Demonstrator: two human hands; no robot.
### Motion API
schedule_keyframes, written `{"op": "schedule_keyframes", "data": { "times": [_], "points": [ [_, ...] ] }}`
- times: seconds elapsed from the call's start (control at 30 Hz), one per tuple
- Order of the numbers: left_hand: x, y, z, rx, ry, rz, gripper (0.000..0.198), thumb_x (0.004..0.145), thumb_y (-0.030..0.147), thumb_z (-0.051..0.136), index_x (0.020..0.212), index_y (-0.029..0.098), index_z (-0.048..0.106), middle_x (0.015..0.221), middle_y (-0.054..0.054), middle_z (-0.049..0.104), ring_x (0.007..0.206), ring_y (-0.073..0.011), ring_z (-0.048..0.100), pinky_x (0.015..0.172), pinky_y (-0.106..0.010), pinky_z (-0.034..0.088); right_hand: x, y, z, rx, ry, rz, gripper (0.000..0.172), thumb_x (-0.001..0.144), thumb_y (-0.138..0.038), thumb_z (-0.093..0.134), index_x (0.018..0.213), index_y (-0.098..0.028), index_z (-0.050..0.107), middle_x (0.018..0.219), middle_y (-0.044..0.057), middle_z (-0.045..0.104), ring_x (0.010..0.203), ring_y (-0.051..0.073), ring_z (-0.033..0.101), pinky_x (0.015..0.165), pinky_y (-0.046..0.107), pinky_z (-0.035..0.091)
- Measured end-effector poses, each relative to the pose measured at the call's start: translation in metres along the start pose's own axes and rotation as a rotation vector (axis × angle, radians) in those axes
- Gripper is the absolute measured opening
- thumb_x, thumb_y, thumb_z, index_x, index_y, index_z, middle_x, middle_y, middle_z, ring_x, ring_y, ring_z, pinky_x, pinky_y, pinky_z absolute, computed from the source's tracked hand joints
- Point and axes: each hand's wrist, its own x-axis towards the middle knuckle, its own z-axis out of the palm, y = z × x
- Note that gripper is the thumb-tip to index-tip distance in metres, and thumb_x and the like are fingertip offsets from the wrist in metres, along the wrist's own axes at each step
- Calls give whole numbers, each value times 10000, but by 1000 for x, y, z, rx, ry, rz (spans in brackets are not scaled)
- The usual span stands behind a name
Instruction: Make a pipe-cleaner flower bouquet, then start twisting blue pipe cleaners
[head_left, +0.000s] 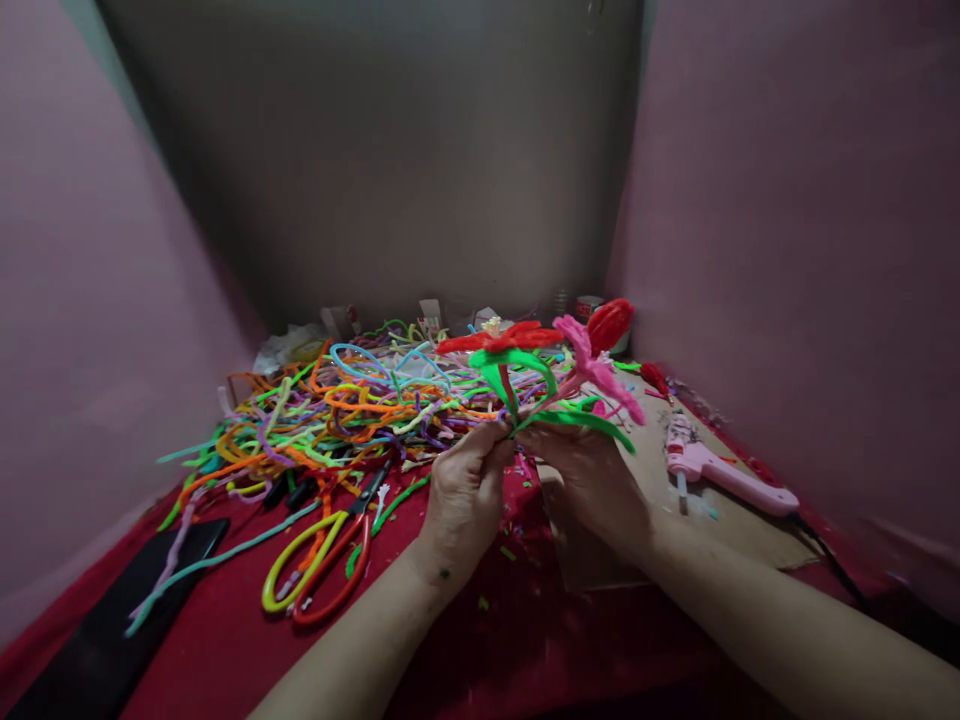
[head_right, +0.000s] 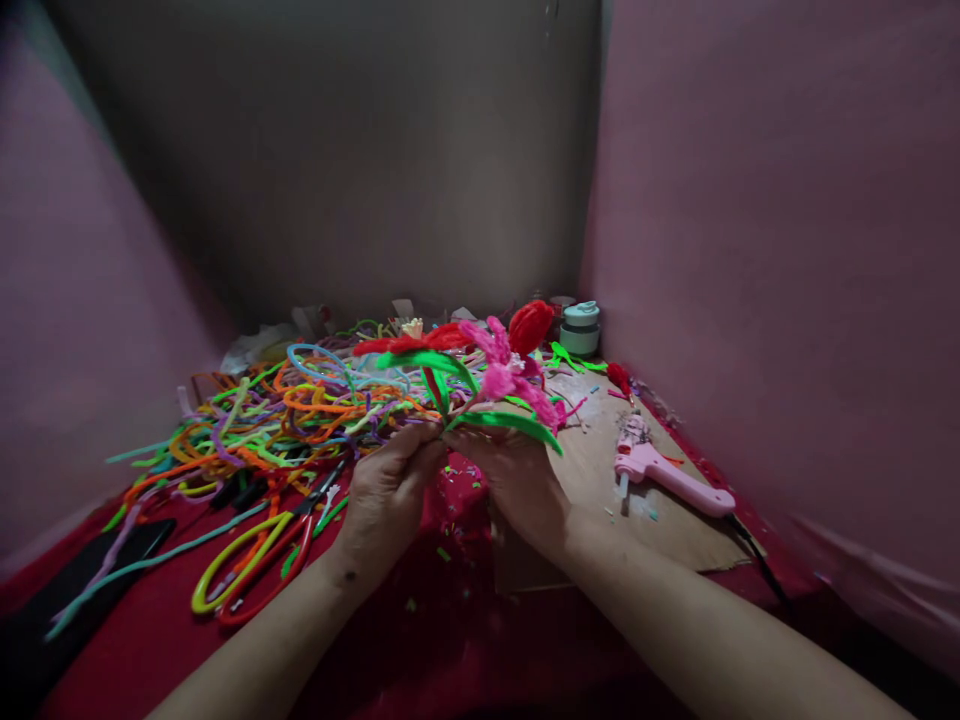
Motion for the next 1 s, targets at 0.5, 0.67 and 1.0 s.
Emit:
{"op": "schedule_keyframes", "data": {
  "times": [0.5,0.67,1.0],
  "points": [
    [8,6,-1,-495,-172,-302,113,748,179,583,642,148,606,566,21,550,535,-89,454,540,-213,359,12,3,-18,201,-311,212,302,634,-325,745,893,-181,688,803,34,684,756,178,613,682,316,483],
    [11,8,-5,-552,-286,-316,183,750,227,597,591,137,586,551,18,527,522,-83,433,533,-213,336,13,12,-25,186,-250,140,197,675,-294,719,849,-207,694,788,9,683,705,148,604,680,304,485],
    [11,6,-10,-647,-374,-383,222,731,255,634,558,126,581,507,22,496,479,-66,396,497,-200,310,8,0,-28,69,-405,47,195,711,-365,671,863,-247,707,829,26,691,838,206,610,733,355,490]
  ]
}}
